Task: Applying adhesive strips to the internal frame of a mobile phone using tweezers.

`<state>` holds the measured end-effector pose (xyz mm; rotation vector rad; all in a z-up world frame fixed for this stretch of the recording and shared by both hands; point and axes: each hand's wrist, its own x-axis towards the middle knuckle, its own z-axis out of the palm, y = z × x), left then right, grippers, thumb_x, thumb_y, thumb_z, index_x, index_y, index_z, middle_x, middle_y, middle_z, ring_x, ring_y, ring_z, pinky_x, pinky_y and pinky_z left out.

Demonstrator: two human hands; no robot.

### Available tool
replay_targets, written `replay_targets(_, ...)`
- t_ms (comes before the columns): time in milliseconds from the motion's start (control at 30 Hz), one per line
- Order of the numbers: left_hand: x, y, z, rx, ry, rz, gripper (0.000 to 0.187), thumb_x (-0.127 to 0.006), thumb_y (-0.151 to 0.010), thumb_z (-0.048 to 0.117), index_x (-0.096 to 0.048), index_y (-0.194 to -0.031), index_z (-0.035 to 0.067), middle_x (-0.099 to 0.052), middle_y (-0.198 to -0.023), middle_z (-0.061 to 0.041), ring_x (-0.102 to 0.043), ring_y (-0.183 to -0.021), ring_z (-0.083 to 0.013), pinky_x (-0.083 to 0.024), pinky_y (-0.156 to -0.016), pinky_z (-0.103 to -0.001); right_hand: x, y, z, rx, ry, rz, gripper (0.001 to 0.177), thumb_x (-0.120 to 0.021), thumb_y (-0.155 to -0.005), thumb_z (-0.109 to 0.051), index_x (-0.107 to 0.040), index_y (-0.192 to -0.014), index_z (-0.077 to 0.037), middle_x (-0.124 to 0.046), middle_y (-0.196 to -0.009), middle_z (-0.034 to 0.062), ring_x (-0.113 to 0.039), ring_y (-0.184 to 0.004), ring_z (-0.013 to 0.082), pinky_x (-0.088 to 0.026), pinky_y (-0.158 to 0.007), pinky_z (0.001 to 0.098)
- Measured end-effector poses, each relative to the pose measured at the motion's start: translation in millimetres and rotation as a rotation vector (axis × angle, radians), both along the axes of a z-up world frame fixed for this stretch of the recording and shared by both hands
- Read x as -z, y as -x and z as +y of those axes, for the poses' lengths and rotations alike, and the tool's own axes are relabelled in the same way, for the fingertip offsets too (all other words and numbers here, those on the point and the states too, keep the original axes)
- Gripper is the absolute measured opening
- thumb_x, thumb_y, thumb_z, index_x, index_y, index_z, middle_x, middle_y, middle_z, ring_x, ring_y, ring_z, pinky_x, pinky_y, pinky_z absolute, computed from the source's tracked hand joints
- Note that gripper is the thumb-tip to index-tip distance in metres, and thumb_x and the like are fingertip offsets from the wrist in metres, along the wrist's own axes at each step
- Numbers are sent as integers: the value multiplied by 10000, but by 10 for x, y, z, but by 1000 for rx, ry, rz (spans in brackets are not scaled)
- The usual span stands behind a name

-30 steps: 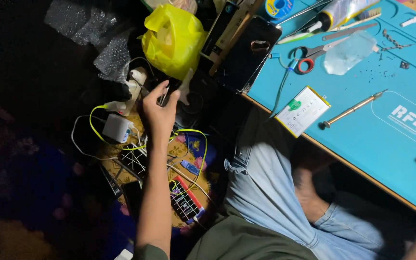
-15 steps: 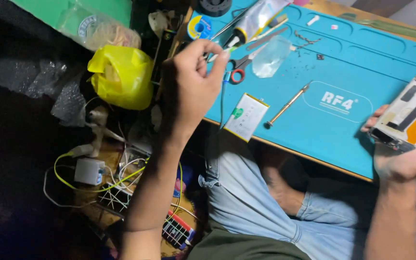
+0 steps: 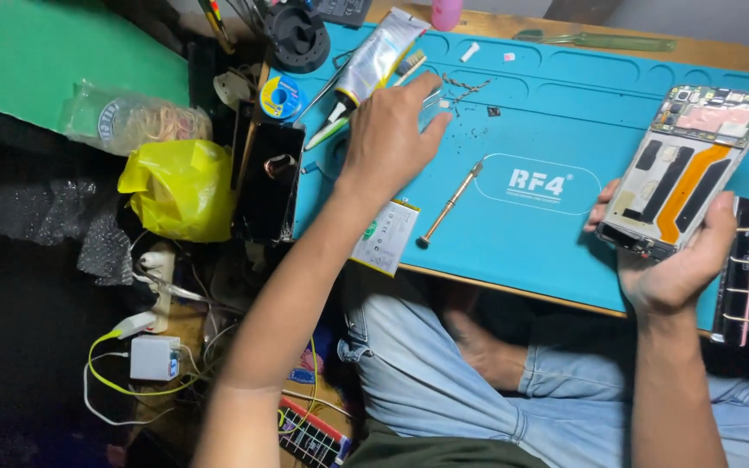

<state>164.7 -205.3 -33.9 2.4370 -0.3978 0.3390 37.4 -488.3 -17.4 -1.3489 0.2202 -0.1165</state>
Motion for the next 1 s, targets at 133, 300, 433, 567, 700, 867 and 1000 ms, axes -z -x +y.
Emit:
replay_targets(133,79,-43,8,-22,-110,12,377,-777,-875,99,-737,-1217,-53,-789,-849,-225,-775,-687,-373,-629,-636,-499,65,-2,-53,-20,-18,-22,862,-319,-1019,-654,-447,-1657,-87,-673,-1128,76,-680,-903,151,-606,-754,280)
replay_targets(300,38,-70,14,-88,-17,-27,182,-714,-903,45,-754,-1080,25,-803,-829,-184,-749,-661,-374,-570,-629,-517,65,-8,-53,-1,-125,-15,765,-299,-1050,-577,-499,-1604,-89,-696,-1079,90,-688,-839,160,-609,-723,294)
replay_targets(433,35,-176,-96,-46,-27,9,356,-681,-879,3,-793,-1211,-60,-826,-954,-251,-809,-709,-338,-659,-666,-445,123,-19,-87,-31,-96,-52,761,-297,-1065,-571,-484,-1611,-76,-697,-1084,87,-704,-846,151,-627,-698,280)
replay_targets(567,-29,-103,-198,54,-16,-8,305,-656,-836,-32,-797,-1103,-78,-789,-850,-256,-743,-607,-353,-616,-593,-461,141,-22,-99,-34,-150,-65,738,-316,-1069,-560,-504,-1597,-79,-709,-1078,92,-712,-830,157,-631,-689,287)
replay_targets(700,37,-208,-276,26,-5,-124,152,-716,-857,-12,-779,-994,-30,-709,-889,-182,-685,-700,-312,-586,-647,-456,161,-27,-111,-36,-165,-72,727,-316,-1076,-554,-523,-1582,-74,-717,-1068,96,-714,-820,156,-628,-695,287)
replay_targets(867,156,-257,-397,112,-107,-183,269,-689,-831,-33,-810,-1072,-25,-688,-1122,-138,-733,-754,-349,-619,-708,-483,153,-22,-115,-28,-186,-51,727,-309,-1072,-548,-531,-1574,-72,-719,-1076,108,-715,-828,171,-628,-708,300)
replay_targets(1000,-12,33,-421,189,-228,-191,176,-656,-765,-85,-755,-910,-65,-734,-948,-197,-684,-659,-334,-580,-625,-430,163,-16,-116,-31,-198,-67,734,-321,-1074,-549,-520,-1591,-67,-716,-1076,106,-717,-827,165,-634,-706,296)
